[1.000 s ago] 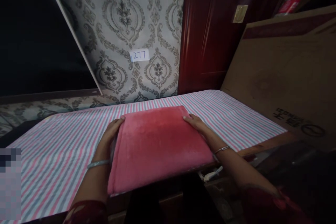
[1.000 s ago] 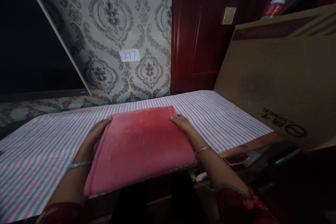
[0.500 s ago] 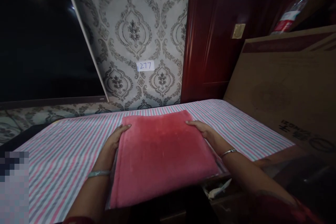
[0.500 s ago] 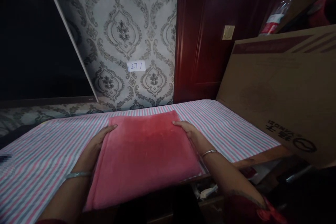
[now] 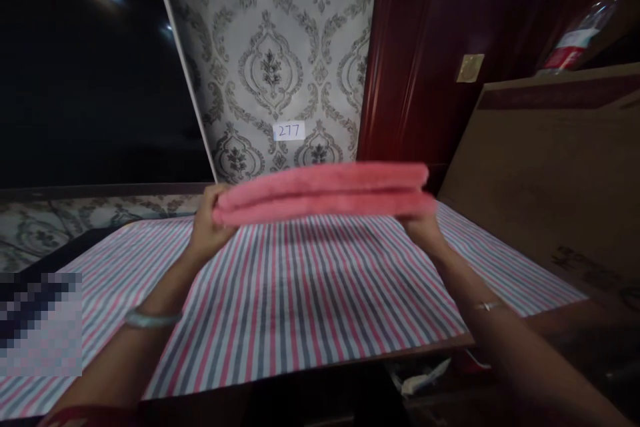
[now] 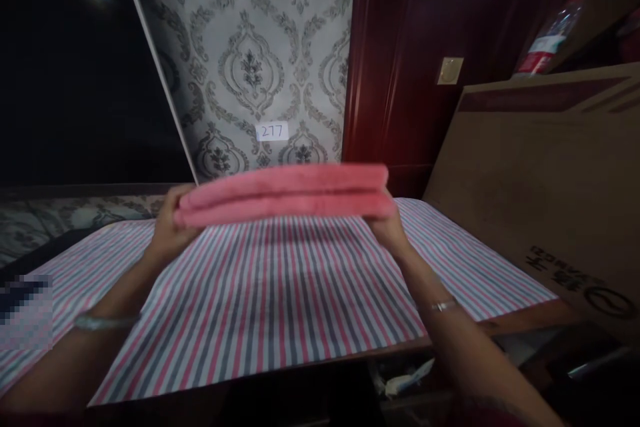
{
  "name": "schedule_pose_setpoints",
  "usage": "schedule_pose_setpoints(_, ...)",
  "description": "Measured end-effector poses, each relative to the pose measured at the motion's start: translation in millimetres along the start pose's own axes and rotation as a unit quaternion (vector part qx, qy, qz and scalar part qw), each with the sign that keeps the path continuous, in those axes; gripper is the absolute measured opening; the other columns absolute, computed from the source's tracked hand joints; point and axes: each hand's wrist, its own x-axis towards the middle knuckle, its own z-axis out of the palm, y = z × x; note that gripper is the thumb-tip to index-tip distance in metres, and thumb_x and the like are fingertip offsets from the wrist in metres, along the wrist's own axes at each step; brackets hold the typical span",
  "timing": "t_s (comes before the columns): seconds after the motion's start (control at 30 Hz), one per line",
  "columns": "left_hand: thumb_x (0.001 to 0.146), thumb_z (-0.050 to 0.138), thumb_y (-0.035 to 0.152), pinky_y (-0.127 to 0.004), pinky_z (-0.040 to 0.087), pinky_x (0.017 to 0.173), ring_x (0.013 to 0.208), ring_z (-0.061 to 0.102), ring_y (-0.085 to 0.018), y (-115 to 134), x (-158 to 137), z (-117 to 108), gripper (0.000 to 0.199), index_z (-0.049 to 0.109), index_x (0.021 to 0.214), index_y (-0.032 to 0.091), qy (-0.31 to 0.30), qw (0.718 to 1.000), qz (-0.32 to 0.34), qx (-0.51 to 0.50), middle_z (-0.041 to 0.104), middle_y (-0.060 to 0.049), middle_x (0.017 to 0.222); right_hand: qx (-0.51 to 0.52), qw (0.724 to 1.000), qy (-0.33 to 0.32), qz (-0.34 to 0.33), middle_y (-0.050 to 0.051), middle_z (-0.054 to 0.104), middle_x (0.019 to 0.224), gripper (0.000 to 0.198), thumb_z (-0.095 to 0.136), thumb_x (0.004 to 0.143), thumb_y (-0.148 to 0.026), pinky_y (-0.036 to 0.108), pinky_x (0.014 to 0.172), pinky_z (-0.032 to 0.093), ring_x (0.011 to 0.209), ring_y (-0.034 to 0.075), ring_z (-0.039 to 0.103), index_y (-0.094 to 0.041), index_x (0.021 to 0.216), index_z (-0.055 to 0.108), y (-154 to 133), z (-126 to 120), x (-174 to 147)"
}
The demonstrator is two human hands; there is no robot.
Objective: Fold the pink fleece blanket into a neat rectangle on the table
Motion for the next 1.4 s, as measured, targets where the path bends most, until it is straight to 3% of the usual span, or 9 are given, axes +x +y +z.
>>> schedule_pose_setpoints(0.1, 0.064, 0.071, 0.041, -0.046, 0.048, 0.103, 0.117, 0.058, -0.033, -40.1, -66.5, -8.8, 0.036, 0.063, 0.095, 0.024, -0.124, 0.980, 0.103, 0.117, 0.064, -0.011, 0.115, -0.034, 0.994, -0.102, 0.034, 0.013, 0.072, 0.108, 0.023, 0.057, 0.080, -0.036, 0.047, 0.098, 0.050, 0.105, 0.031, 0.065, -0.020, 0.093, 0.069, 43.6, 0.8, -79.3)
schedule_pose_setpoints(0.27, 0.076, 0.054, 0.047, -0.037, 0.053, 0.079, 0.092, 0.066, -0.028, -75.7, -120.3, -22.0, 0.025, 0.068, 0.082, 0.027, -0.163, 0.972, -0.041, 0.166, 0.071, -0.009, 0.102, -0.029, 0.984, -0.144, 0.098, 0.010, 0.072, 0.113, 0.032, 0.051, 0.083, -0.037, 0.046, 0.098, 0.051, 0.107, 0.027, 0.067, -0.024, 0.106, 0.069, 73.1, -10.5, -151.4)
schedule_pose_setpoints(0.4, 0.074, 0.059, 0.057, -0.034, 0.048, 0.066, 0.071, 0.061, -0.025, -63.2, -105.6, -6.7, 0.035, 0.069, 0.081, 0.024, -0.134, 0.974, -0.137, 0.123, 0.068, -0.005, 0.076, -0.048, 0.972, -0.104, 0.203, 0.011, 0.073, 0.102, 0.042, 0.045, 0.089, -0.050, 0.042, 0.082, 0.056, 0.085, 0.025, 0.068, -0.021, 0.110, 0.067, 58.1, -11.3, -140.8)
schedule_pose_setpoints(0.63, 0.067, 0.066, 0.057, -0.029, 0.034, 0.058, 0.059, 0.043, -0.017, -58.9, -118.4, 26.2, 0.036, 0.052, 0.063, 0.024, -0.156, 0.959, -0.164, 0.169, 0.046, 0.003, 0.057, -0.149, 0.980, -0.122, 0.060, 0.012, 0.069, 0.110, 0.045, 0.051, 0.085, -0.051, 0.044, 0.096, 0.050, 0.102, 0.028, 0.063, -0.023, 0.116, 0.068, 46.8, 13.6, -158.9)
schedule_pose_setpoints(0.8, 0.068, 0.064, 0.062, -0.033, 0.042, 0.062, 0.064, 0.052, -0.021, -71.4, -121.7, 14.5, 0.040, 0.056, 0.067, 0.023, -0.158, 0.961, -0.193, 0.116, 0.054, -0.001, 0.065, -0.164, 0.977, -0.129, 0.032, 0.012, 0.070, 0.108, 0.037, 0.048, 0.088, -0.048, 0.046, 0.097, 0.049, 0.104, 0.029, 0.064, -0.024, 0.105, 0.070, 51.0, 5.8, -166.2)
schedule_pose_setpoints(0.93, 0.077, 0.061, 0.053, -0.043, 0.047, 0.096, 0.109, 0.061, -0.032, -55.4, -99.8, 32.9, 0.043, 0.068, 0.104, 0.020, -0.086, 0.976, -0.059, 0.190, 0.069, -0.013, 0.112, -0.220, 0.968, -0.121, -0.004, 0.013, 0.070, 0.118, 0.042, 0.043, 0.094, -0.046, 0.050, 0.107, 0.041, 0.116, 0.031, 0.060, -0.022, 0.116, 0.069, 22.4, 21.9, -127.0)
schedule_pose_setpoints(1.03, 0.087, 0.052, 0.046, -0.048, 0.029, 0.118, 0.142, 0.041, -0.033, -38.1, -77.0, 75.5, 0.060, 0.055, 0.138, 0.015, -0.212, 0.937, 0.051, 0.271, 0.052, -0.015, 0.149, -0.239, 0.952, -0.188, -0.036, 0.014, 0.055, 0.146, 0.054, 0.040, 0.097, -0.041, 0.048, 0.117, 0.031, 0.137, 0.030, 0.045, -0.017, 0.142, 0.054, -5.5, 64.4, -85.6)
schedule_pose_setpoints(1.2, 0.093, 0.048, 0.052, -0.060, 0.009, 0.122, 0.153, 0.018, -0.038, -39.5, -62.7, 140.0, 0.072, 0.038, 0.154, 0.015, -0.281, 0.859, 0.052, 0.425, 0.030, -0.020, 0.162, -0.333, 0.910, -0.247, 0.017, 0.011, 0.032, 0.163, 0.062, 0.045, 0.098, -0.049, 0.062, 0.118, 0.020, 0.149, 0.038, 0.024, -0.024, 0.155, 0.038, -10.4, 132.3, -54.0)
schedule_pose_setpoints(1.4, 0.096, 0.041, 0.055, -0.067, 0.010, 0.119, 0.152, 0.019, -0.042, -64.0, -84.9, 150.3, 0.067, 0.038, 0.155, 0.024, -0.305, 0.817, 0.028, 0.489, 0.031, -0.018, 0.162, -0.397, 0.879, -0.262, 0.039, 0.009, 0.030, 0.164, 0.061, 0.041, 0.099, -0.053, 0.066, 0.117, 0.016, 0.149, 0.040, 0.022, -0.029, 0.155, 0.038, 23.1, 151.5, -78.1)
